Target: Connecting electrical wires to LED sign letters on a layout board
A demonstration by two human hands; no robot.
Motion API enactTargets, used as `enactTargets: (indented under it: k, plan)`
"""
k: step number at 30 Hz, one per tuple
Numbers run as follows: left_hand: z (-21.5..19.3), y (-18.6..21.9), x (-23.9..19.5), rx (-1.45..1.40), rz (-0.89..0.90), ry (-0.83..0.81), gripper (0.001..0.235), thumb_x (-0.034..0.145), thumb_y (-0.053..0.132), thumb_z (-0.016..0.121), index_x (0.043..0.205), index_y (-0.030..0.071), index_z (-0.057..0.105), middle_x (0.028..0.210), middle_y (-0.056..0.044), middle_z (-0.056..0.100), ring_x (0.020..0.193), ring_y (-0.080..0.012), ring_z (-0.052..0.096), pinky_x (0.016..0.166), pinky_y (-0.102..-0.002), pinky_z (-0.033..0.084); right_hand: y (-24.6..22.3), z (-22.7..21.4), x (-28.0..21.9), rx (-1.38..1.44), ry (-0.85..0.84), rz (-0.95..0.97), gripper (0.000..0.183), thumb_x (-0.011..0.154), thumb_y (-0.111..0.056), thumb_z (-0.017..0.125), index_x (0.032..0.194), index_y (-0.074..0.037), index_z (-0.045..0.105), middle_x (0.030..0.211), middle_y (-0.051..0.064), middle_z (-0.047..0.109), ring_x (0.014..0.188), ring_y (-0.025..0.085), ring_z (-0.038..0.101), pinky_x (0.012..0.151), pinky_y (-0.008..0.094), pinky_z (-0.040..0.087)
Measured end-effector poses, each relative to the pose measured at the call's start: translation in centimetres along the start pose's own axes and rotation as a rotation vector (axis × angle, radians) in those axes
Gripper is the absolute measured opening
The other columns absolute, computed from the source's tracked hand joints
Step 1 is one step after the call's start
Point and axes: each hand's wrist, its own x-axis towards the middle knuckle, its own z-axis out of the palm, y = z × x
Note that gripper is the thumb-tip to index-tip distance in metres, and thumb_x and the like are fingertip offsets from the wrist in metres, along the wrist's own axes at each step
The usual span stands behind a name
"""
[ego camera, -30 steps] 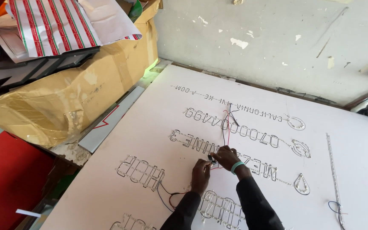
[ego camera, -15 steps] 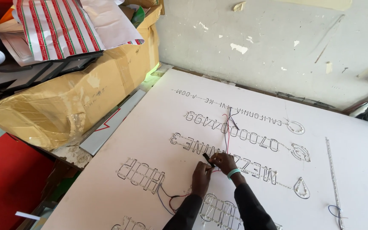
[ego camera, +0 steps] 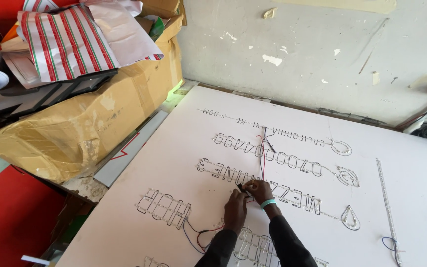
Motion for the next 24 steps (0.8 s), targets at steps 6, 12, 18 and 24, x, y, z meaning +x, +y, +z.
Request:
enactTargets:
  k: [6,12,18,24]
  plan:
    - [4.5,-6.3,3.3,0.133,-0.147,-0.264,0.02,0.107,0.017,0.068,0.123,0.012,0.079,0.121,-0.014,0.07,0.106,-0.039,0.075,0.09,-0.053,0.059,0.8,-1.3,-3.1,0.068,0.099,-0.548,0.032,0.108,-0.032,0.071,0.128,-0.01,0.085,0.122,0.009,0.087,0.115,0.03,0.078,0.096,0.047,0.063]
    - [3.8,-9.6,8.5,-0.277,-0.464,-0.741,0.056,0.103,0.025,0.046,0.144,0.002,0.077,0.133,-0.033,0.075,0.119,-0.044,0.077,0.097,-0.059,0.06,3.1,-0.9,-3.5,0.038,0.186,-0.544,0.046,0.084,-0.016,0.073,0.127,-0.023,0.087,0.122,0.001,0.087,0.127,0.031,0.075,0.109,0.057,0.051]
    - [-2.5,-2.8,9.5,-0.457,-0.725,-0.821,0.027,0.108,0.01,0.041,0.086,0.02,0.051,0.065,0.007,0.036,0.056,-0.0092,0.028,0.055,-0.031,0.024,1.2,-0.5,-5.0,-0.32,0.379,-0.82,0.017,0.107,-0.017,0.072,0.121,-0.012,0.081,0.128,0.008,0.082,0.124,0.03,0.074,0.112,0.054,0.049]
    - [4.8,-10.3,8.4,-0.863,-0.575,-0.658,0.026,0.097,-0.008,0.051,0.089,0.002,0.073,0.076,-0.003,0.053,0.066,-0.0137,0.039,0.057,-0.031,0.027,0.8,-1.0,-4.9,-0.268,0.336,-0.757,0.016,0.107,-0.012,0.07,0.11,-0.012,0.086,0.121,0.003,0.087,0.115,0.021,0.079,0.113,0.055,0.048]
